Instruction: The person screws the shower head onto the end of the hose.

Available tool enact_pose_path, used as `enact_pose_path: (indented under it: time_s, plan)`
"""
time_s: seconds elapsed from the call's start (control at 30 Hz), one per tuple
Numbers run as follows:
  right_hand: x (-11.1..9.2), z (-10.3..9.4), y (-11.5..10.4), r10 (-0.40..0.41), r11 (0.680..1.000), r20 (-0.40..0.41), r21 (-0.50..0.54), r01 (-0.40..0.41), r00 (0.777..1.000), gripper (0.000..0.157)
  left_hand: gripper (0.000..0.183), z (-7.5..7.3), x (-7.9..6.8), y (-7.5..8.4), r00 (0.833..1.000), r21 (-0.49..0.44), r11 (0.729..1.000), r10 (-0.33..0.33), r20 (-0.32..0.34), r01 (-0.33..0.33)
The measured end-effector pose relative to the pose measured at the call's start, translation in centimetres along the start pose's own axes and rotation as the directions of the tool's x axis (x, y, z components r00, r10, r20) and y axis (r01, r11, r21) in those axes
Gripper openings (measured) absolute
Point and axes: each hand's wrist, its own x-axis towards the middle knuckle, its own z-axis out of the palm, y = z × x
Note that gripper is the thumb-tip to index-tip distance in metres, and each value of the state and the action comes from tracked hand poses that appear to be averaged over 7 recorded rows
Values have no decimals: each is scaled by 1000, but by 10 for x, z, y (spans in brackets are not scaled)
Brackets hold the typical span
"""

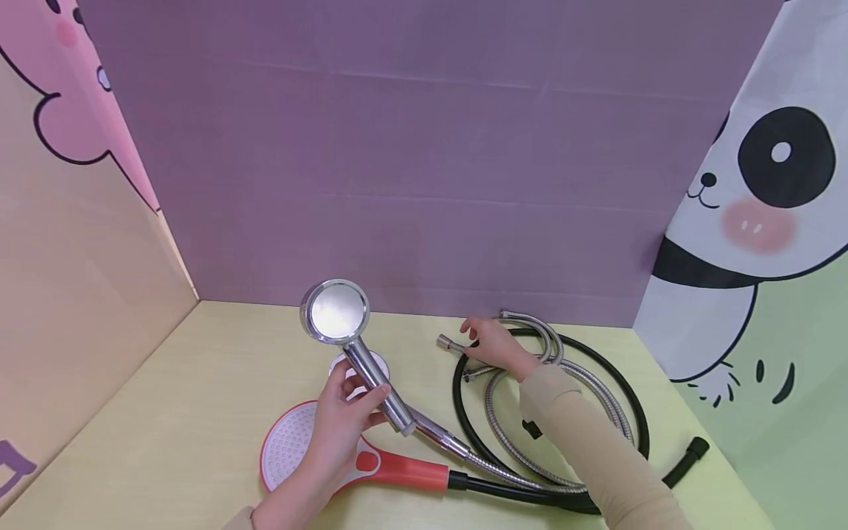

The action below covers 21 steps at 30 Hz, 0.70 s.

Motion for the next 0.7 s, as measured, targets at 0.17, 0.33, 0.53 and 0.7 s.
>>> enact_pose_path:
  time_s: [0.17,0.33,0.53,0.7]
  plan:
    - [7,6,3,18,999,25,-28,-18,1000,31,50,-1,0,0,1000,-5,1000,-8,7,8]
    - [11,11,1,39,998,30,-55,-38,999,29,51,-1,0,-2,1000,-1,1000,-10,2,10]
    - [12,19,5,25,986,8,-166,-23,1000,25,51,-1,0,-4,1000,-9,1000,-8,-1,8]
    - [12,22,5,34,981,-6,-191,-35,999,26,50,-1,-1,-4,1000,-13,1000,-7,3,7]
